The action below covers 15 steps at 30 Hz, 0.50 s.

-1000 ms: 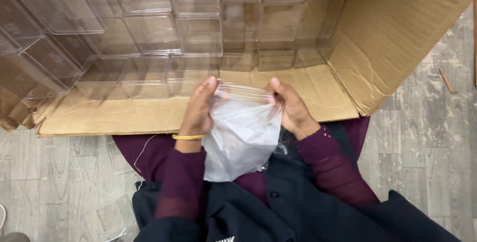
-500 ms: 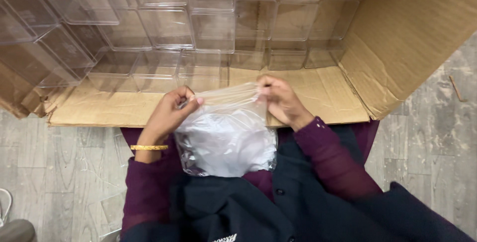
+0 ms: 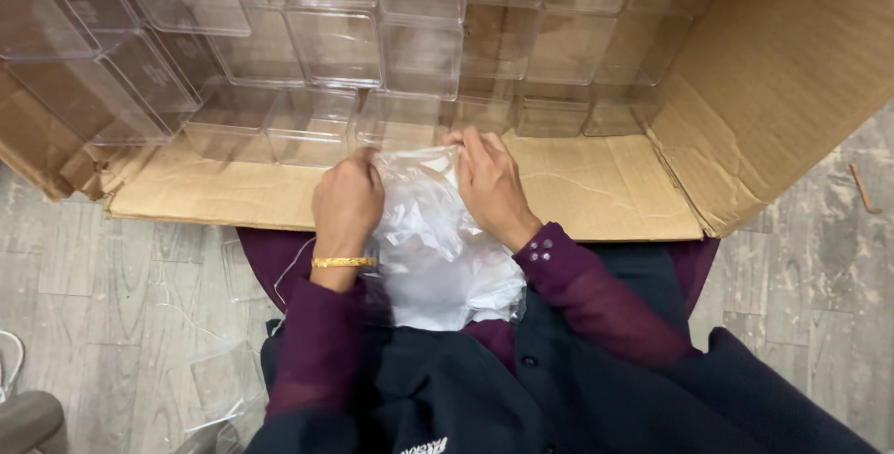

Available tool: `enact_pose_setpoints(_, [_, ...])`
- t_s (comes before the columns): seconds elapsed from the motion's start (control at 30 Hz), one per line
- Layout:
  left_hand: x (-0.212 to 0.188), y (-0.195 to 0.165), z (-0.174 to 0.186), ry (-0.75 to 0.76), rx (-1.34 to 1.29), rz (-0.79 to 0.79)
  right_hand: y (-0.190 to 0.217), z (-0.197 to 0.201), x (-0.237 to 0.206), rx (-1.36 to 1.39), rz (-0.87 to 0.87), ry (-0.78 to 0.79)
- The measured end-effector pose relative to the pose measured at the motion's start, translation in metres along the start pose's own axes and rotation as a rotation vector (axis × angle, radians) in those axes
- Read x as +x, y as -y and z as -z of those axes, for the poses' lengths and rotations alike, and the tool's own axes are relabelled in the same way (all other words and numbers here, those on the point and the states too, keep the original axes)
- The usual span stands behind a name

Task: The person sits on the floor and removes clear plastic boxes from plastic bags one at a time, pulling each box out of its bag and stacking the boxes inside a large cardboard box. They work through several bags, setting emptied bags aside as the stack of boxes grows.

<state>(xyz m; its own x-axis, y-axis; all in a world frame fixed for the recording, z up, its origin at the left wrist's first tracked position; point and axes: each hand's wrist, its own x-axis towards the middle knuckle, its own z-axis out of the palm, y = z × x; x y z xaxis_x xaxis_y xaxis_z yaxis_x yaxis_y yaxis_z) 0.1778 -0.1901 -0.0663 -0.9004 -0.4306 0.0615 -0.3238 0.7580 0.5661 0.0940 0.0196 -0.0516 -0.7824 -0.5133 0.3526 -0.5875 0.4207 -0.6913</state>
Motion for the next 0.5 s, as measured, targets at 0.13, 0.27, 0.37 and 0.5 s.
enact_pose_setpoints(0.13, [0.008, -0.004, -0.010, 0.095, 0.194, 0.164, -0.005, -0.009, 0.000, -0.009, -0.321, 0.220])
enact_pose_setpoints(0.27, [0.013, -0.009, -0.007, 0.051, 0.209, 0.116, -0.009, -0.017, 0.006, 0.172, -0.200, 0.116])
enact_pose_setpoints(0.37, [0.007, -0.023, 0.012, 0.006, 0.059, -0.102, -0.004, 0.003, 0.006, 0.134, -0.296, 0.066])
enact_pose_setpoints(0.5, [0.003, -0.045, 0.028, 0.076, -0.297, -0.111, 0.001, 0.055, 0.001, 0.072, -0.348, 0.031])
